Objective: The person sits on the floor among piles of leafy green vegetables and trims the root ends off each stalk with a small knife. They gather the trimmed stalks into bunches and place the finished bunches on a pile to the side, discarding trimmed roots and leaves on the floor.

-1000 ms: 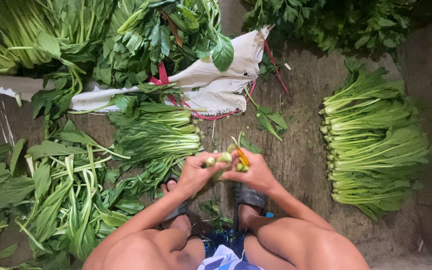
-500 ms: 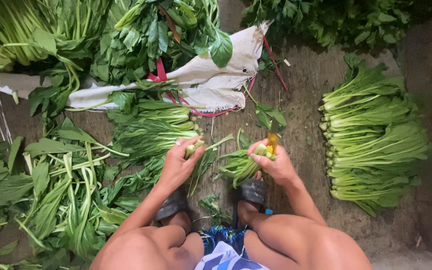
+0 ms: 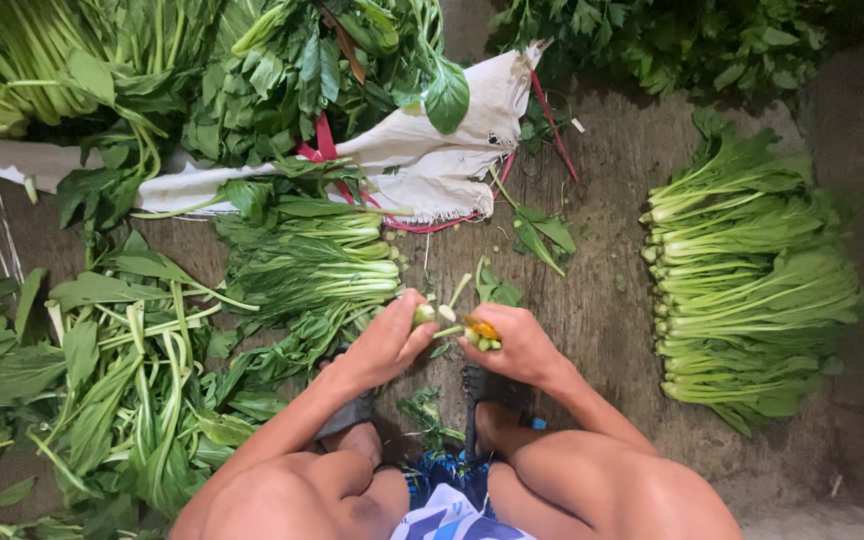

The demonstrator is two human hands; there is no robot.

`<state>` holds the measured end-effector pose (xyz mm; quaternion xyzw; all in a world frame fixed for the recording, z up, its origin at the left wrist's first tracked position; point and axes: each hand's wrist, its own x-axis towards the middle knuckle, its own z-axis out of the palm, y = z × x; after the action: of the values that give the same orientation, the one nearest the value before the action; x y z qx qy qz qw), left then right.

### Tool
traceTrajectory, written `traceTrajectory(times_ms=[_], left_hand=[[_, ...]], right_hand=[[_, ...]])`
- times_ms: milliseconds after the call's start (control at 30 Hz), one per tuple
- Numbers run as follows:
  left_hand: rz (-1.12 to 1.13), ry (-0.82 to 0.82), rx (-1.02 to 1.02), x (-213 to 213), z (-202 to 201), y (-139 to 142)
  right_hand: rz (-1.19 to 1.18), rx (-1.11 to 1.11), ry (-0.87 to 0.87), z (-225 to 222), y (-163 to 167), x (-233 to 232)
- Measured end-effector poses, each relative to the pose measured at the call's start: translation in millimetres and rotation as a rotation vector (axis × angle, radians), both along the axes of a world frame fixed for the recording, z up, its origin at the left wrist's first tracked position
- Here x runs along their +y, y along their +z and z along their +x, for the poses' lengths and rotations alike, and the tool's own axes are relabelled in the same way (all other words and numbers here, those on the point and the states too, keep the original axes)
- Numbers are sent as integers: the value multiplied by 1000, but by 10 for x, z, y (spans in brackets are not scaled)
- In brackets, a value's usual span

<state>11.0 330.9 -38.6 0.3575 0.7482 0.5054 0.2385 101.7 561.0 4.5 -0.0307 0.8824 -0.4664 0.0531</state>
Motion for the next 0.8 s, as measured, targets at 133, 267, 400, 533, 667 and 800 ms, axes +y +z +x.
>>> traceTrajectory(times_ms=[133,267,400,533,667,800], left_hand=[[49,-25,160,20,49,-57],[36,-79,116,30,35,-10],[-8,-134,66,39,-12,67],[-37,-143,26,43,-31,102],[-51,-153,90,44,-28,78],[-58,-163,97,27,-19,35]], right_hand=[[21,59,57,-16,23,-55],[101,99,89,-33,62,-25],[135,149,103,-40,72,-8],[159,95,121,-28,52,4],[165,76,129,-14,1,24],[147,45,152,-5,-89,71]])
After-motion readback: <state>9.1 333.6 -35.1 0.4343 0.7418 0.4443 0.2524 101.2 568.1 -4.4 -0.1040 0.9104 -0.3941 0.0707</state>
